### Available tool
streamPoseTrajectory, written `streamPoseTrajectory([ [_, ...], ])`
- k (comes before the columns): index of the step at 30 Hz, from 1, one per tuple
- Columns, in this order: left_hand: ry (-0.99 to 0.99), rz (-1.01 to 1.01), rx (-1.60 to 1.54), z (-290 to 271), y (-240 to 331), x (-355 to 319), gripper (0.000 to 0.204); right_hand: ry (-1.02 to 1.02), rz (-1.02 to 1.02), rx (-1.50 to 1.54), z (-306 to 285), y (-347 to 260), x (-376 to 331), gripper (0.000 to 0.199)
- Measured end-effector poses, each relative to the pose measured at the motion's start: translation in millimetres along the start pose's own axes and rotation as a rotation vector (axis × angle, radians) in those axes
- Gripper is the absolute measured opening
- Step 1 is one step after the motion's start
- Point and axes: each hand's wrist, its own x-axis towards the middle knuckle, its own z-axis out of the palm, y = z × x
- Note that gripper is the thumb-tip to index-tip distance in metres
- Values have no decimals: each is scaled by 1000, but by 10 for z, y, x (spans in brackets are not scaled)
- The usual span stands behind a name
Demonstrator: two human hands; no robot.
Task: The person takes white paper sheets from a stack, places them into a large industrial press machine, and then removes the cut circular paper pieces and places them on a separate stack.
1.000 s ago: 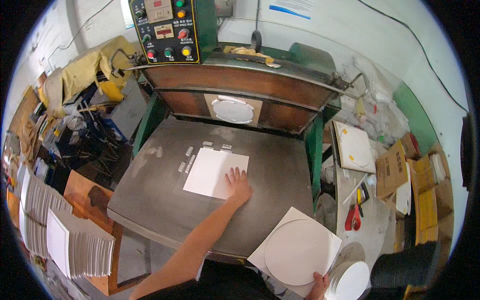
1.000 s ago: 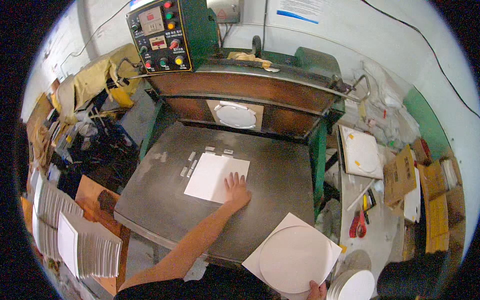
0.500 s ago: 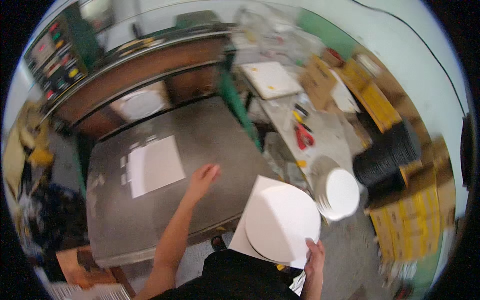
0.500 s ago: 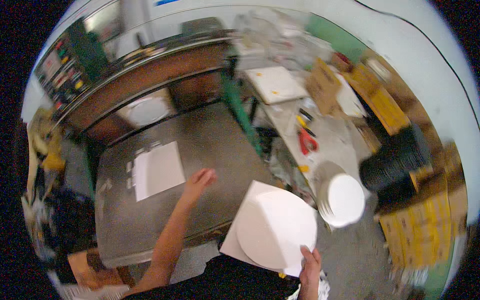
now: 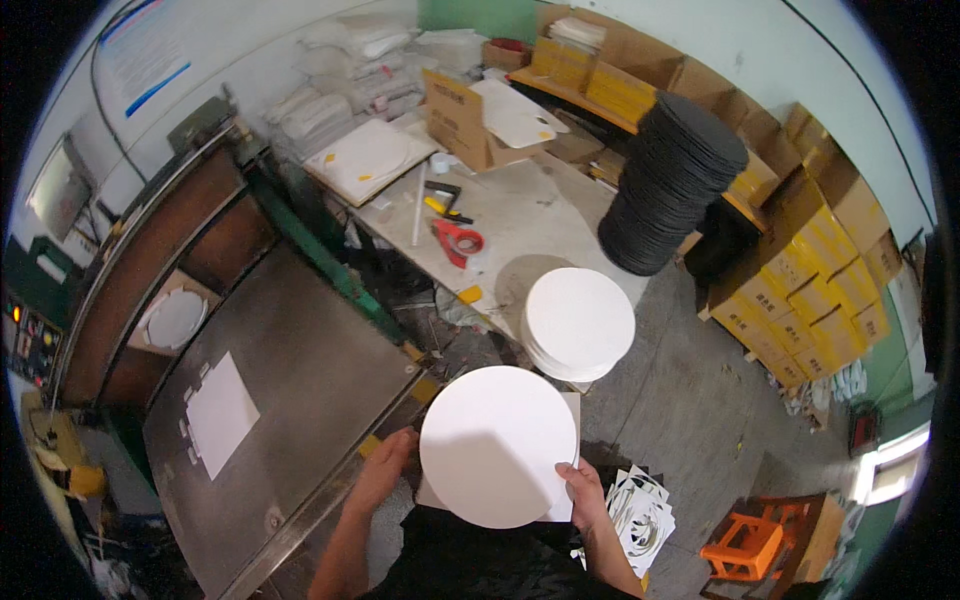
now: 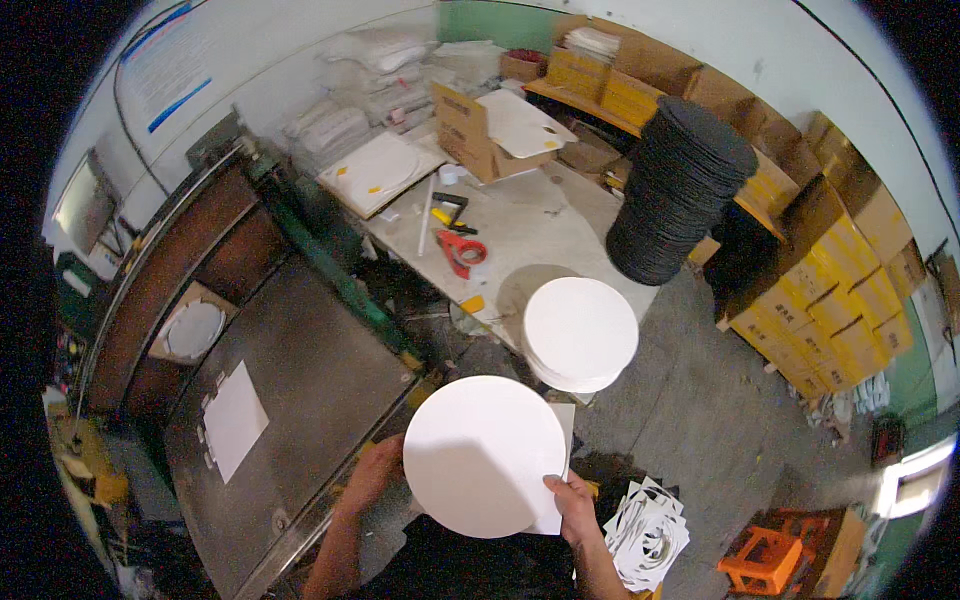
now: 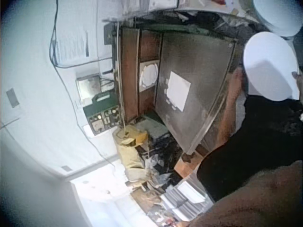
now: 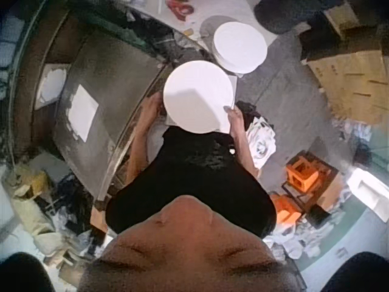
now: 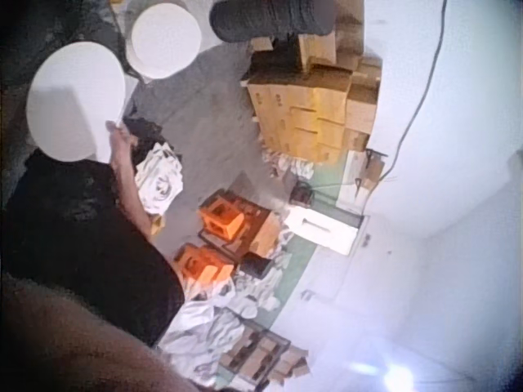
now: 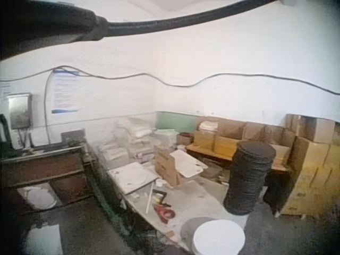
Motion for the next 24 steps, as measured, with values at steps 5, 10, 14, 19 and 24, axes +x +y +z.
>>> streamPoseTrajectory([
  [5,-348,-290,-149,978,822,113,42,79,-1,-30,-763,-8,131,29],
  [10,-440,-193,-273,1729,804,799,47,504,-377,-420,-2299,-442,-161,30],
  [14,-498,-72,-638,2162,1020,1533,52,979,-572,-842,-3404,-939,-765,28],
  [19,-340,-71,-802,2616,821,2243,38,1531,-187,-1430,-3158,-1225,-1014,32],
  [24,-130,-140,-645,2861,648,2389,42,1398,310,-1521,-3846,-48,-743,26],
])
